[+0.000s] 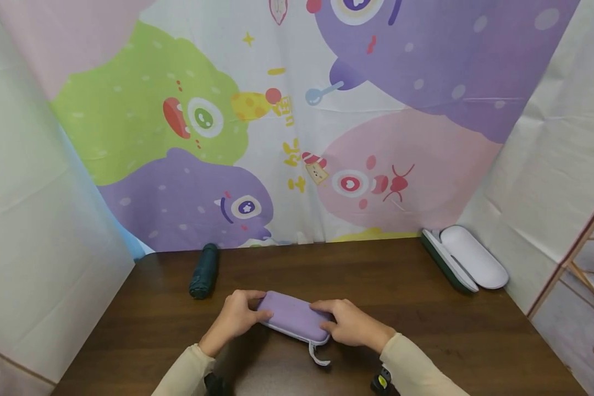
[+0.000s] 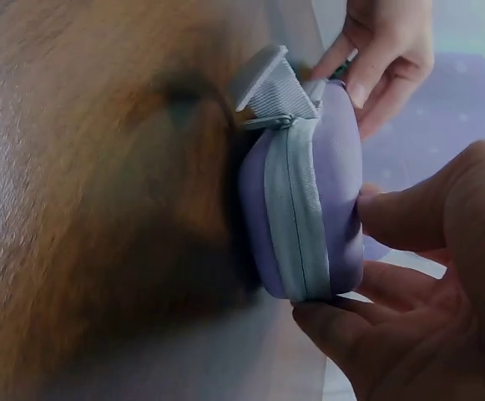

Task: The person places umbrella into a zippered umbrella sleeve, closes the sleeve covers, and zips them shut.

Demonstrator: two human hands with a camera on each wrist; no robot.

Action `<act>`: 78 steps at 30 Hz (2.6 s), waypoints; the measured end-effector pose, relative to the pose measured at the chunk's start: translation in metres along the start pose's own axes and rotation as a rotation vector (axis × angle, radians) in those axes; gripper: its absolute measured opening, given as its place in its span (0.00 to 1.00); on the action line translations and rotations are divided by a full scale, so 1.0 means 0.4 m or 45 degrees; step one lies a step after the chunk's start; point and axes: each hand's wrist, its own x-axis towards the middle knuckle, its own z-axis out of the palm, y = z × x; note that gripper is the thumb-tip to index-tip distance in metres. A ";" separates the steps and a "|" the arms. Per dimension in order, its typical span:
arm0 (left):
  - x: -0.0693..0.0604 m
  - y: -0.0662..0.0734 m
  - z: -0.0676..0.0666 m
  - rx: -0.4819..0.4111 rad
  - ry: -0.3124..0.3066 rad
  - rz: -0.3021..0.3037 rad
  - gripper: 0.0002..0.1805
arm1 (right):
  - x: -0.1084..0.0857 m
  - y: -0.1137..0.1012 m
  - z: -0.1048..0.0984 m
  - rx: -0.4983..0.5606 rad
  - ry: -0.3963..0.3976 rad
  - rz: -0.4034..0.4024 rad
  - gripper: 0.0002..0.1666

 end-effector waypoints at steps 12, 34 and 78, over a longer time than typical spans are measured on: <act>0.052 -0.027 -0.035 -0.070 -0.066 -0.133 0.23 | 0.032 -0.034 0.018 0.020 -0.029 0.013 0.29; 0.091 -0.016 -0.051 0.261 -0.068 0.069 0.19 | 0.102 -0.071 0.049 -0.019 0.095 0.001 0.31; 0.065 -0.005 -0.032 0.340 -0.059 0.187 0.18 | 0.140 -0.080 0.115 0.167 0.383 -0.073 0.19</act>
